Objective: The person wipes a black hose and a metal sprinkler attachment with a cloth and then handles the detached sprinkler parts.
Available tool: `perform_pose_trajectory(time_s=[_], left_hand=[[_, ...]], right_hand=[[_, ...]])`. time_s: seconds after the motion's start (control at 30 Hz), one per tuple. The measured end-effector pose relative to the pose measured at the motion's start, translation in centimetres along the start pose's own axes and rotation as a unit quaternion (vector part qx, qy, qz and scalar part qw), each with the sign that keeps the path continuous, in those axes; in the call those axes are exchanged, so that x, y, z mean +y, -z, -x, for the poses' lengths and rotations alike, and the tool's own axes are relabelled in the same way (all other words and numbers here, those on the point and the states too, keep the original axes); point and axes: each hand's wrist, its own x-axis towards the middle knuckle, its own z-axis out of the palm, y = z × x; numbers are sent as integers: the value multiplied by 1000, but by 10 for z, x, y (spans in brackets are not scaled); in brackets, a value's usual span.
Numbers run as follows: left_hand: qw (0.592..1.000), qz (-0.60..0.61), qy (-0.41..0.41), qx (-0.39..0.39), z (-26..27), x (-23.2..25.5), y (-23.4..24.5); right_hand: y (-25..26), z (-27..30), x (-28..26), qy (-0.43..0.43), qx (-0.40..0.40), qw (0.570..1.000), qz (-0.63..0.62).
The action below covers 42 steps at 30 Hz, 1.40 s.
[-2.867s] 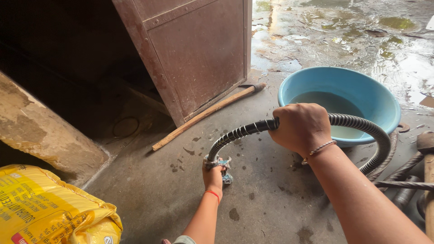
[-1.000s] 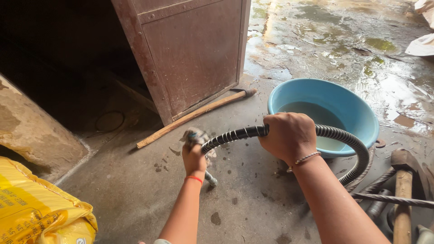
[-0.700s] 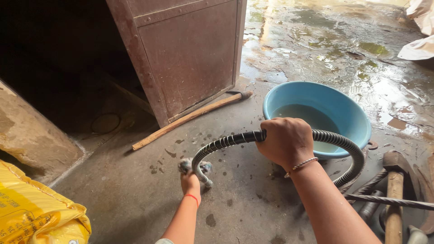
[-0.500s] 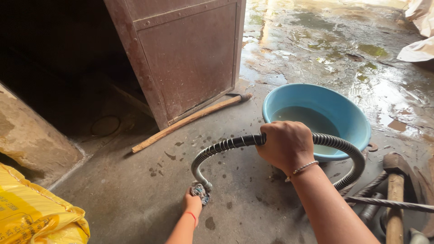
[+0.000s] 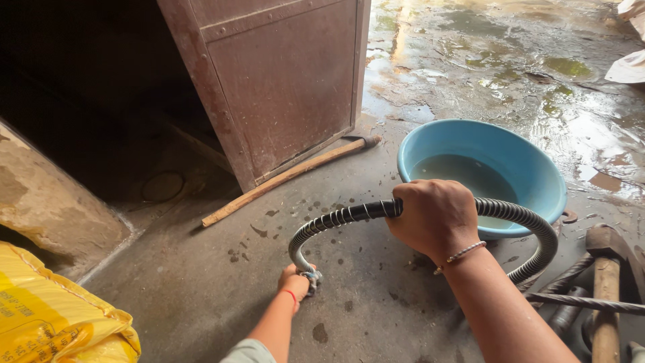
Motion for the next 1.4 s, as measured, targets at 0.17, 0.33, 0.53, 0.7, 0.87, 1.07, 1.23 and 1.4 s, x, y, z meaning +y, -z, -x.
perform_pose_trajectory(time_s=[0.17, 0.33, 0.53, 0.7, 0.87, 1.07, 1.23, 1.4], left_hand=[[995, -69, -55, -52, -8, 7, 15], [987, 141, -23, 72, 12, 1, -9], [960, 160, 48, 223, 60, 25, -55], [962, 113, 35, 247, 65, 26, -62], [989, 113, -27, 93, 26, 1, -32], [998, -21, -44, -31, 20, 12, -2], [992, 117, -38, -34, 20, 1, -2], [964, 263, -21, -30, 22, -6, 1]], right_hand=[[0, -3, 3, 7, -1, 1000, 6], [-3, -7, 2, -2, -19, 1000, 17], [-5, -5, 1, 12, 22, 1000, -6], [-5, -6, -2, 4, 16, 1000, -7], [-7, -5, -3, 8, 20, 1000, -8], [-8, -11, 7, 4, 26, 1000, -7], [-9, -11, 3, 2, 16, 1000, -14], [-7, -8, -1, 3, 3, 1000, -6]])
